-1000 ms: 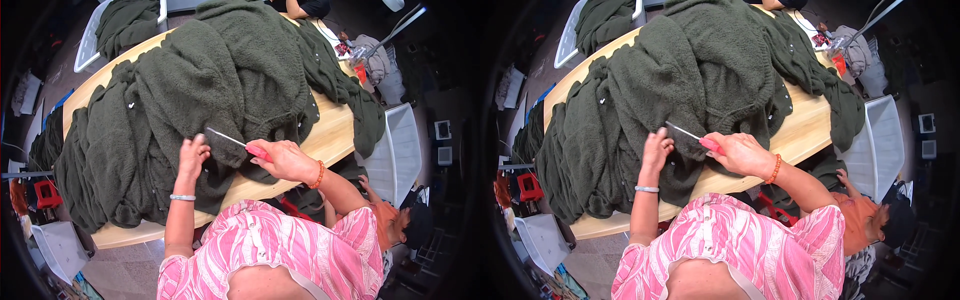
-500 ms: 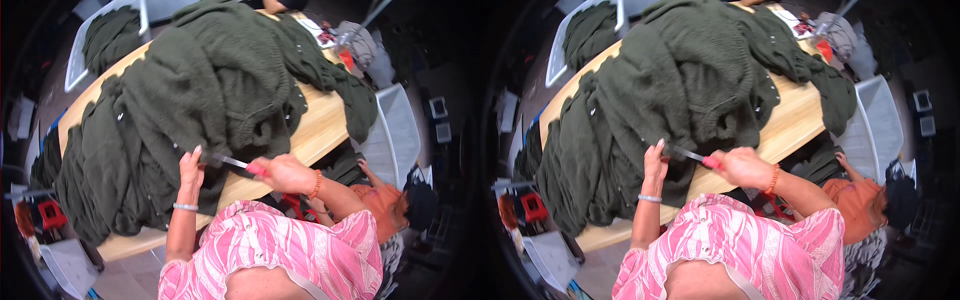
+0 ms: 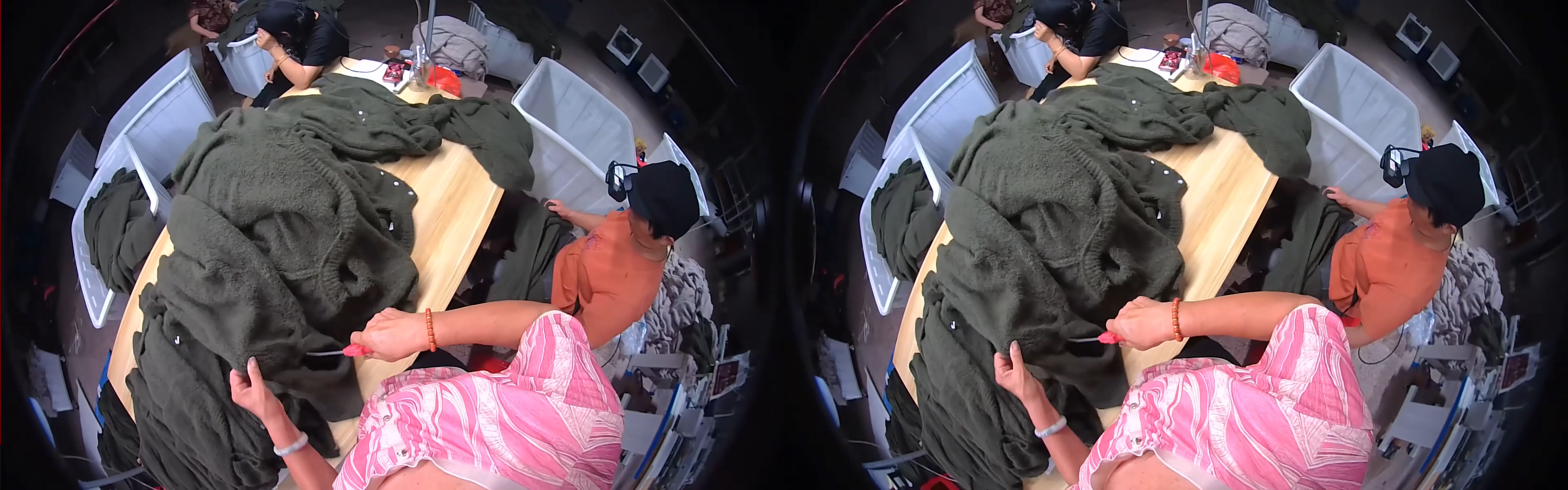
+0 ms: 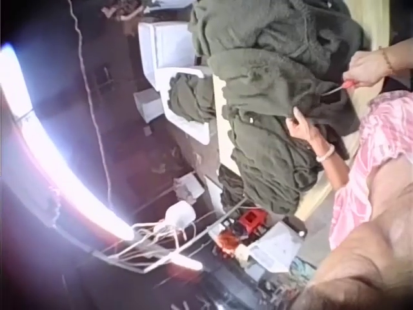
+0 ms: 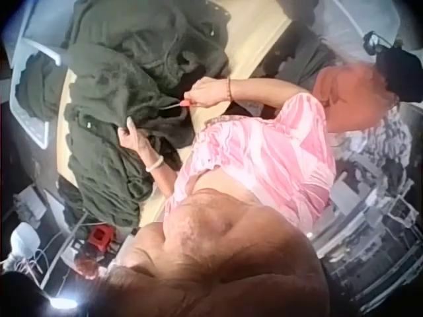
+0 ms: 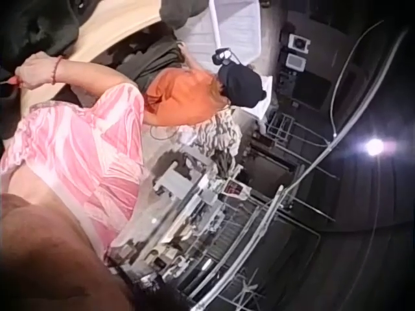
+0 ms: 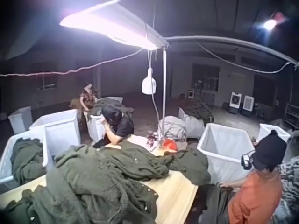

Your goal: Trimming loose threads and inspecting finished green sweaters at a production table.

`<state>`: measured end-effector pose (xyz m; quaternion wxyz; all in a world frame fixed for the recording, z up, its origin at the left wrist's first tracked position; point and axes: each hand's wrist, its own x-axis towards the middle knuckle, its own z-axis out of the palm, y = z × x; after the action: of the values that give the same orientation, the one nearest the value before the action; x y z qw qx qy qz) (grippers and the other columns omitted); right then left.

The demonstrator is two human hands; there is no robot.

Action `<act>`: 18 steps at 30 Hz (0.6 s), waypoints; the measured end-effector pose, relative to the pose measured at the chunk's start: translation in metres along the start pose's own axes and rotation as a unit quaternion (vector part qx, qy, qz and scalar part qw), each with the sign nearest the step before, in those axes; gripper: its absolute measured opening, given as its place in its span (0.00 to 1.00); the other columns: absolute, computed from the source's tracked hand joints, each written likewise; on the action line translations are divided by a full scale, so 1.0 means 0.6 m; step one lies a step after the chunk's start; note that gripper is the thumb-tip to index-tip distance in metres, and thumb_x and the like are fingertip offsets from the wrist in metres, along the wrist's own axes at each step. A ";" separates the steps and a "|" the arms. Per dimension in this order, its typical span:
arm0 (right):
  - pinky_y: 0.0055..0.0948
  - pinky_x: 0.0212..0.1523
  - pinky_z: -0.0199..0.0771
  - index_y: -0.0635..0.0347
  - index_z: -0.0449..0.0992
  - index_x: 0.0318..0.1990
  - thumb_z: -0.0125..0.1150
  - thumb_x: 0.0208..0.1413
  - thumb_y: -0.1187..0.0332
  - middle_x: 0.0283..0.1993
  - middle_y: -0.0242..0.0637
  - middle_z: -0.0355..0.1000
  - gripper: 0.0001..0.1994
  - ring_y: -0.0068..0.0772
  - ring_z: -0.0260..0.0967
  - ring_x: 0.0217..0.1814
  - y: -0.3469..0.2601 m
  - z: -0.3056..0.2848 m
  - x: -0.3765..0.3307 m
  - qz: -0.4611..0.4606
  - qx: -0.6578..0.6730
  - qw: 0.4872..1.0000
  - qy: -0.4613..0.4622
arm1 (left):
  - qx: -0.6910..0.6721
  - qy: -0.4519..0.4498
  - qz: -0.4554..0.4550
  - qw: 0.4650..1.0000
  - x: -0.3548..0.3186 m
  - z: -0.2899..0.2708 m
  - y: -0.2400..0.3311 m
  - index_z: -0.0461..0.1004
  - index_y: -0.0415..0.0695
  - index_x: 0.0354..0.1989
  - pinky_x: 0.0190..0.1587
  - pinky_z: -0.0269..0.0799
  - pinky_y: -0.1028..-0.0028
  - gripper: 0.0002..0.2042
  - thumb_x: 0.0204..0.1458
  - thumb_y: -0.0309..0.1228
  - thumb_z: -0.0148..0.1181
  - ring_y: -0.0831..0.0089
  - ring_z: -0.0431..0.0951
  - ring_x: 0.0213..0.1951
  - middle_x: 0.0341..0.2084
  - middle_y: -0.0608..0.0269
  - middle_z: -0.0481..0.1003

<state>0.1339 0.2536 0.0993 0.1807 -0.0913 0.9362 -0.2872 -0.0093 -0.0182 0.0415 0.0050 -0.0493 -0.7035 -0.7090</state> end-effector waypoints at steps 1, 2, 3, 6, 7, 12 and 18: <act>0.48 0.37 0.74 0.64 0.73 0.37 0.59 0.55 0.60 0.31 0.50 0.77 0.14 0.54 0.76 0.38 -0.003 0.001 0.003 -0.002 -0.001 1.000 0.002 | 0.021 -0.013 0.074 0.997 -0.022 0.039 0.077 0.75 0.34 0.35 0.40 0.67 0.81 0.03 0.54 0.21 0.61 0.82 0.72 0.34 0.32 0.68 0.77; 0.47 0.37 0.75 0.64 0.73 0.37 0.60 0.55 0.61 0.30 0.49 0.77 0.13 0.54 0.76 0.38 -0.009 0.001 0.006 -0.035 0.002 0.999 0.002 | 0.044 -0.033 0.104 0.993 -0.049 0.070 0.148 0.75 0.33 0.35 0.39 0.68 0.79 0.04 0.53 0.19 0.60 0.80 0.72 0.34 0.31 0.66 0.77; 0.47 0.36 0.75 0.64 0.74 0.36 0.61 0.54 0.61 0.30 0.49 0.76 0.13 0.53 0.77 0.38 -0.015 -0.002 0.010 -0.068 0.006 0.998 0.001 | 0.066 -0.053 0.133 0.987 -0.075 0.088 0.206 0.76 0.32 0.36 0.38 0.69 0.78 0.05 0.51 0.17 0.59 0.78 0.73 0.33 0.31 0.64 0.77; 0.45 0.34 0.75 0.63 0.74 0.36 0.64 0.48 0.64 0.29 0.48 0.75 0.12 0.52 0.75 0.35 -0.020 -0.019 0.031 -0.163 -0.014 0.985 0.058 | 0.106 -0.321 0.293 0.894 -0.109 0.102 0.295 0.77 0.38 0.27 0.36 0.74 0.67 0.06 0.37 0.21 0.64 0.60 0.79 0.30 0.29 0.55 0.79; 0.44 0.33 0.75 0.62 0.75 0.35 0.64 0.46 0.64 0.29 0.47 0.75 0.12 0.52 0.75 0.34 -0.011 -0.022 0.037 -0.226 -0.051 0.968 0.097 | 0.092 -0.424 0.371 0.821 -0.107 0.108 0.299 0.79 0.38 0.28 0.35 0.73 0.68 0.09 0.36 0.23 0.67 0.62 0.80 0.30 0.28 0.56 0.79; 0.38 0.74 0.45 0.62 0.63 0.66 0.60 0.59 0.67 0.70 0.39 0.60 0.28 0.38 0.54 0.72 0.045 -0.139 -0.029 -0.222 0.020 0.932 0.287 | 0.069 -0.512 0.466 0.718 -0.105 0.196 0.293 0.75 0.41 0.25 0.39 0.69 0.64 0.09 0.31 0.23 0.66 0.61 0.76 0.34 0.28 0.60 0.76; 0.35 0.73 0.52 0.59 0.52 0.72 0.53 0.66 0.64 0.73 0.36 0.54 0.30 0.33 0.52 0.73 0.224 -0.290 -0.190 -0.200 -0.141 0.815 0.525 | -0.013 -0.418 0.550 0.723 -0.040 0.426 0.309 0.69 0.39 0.26 0.45 0.69 0.57 0.11 0.33 0.24 0.64 0.54 0.75 0.42 0.34 0.53 0.72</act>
<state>0.1617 0.4829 0.1891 -0.4149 -0.1359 0.8801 -0.1864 0.0448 0.2332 0.2259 0.0983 -0.7190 -0.4747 -0.4981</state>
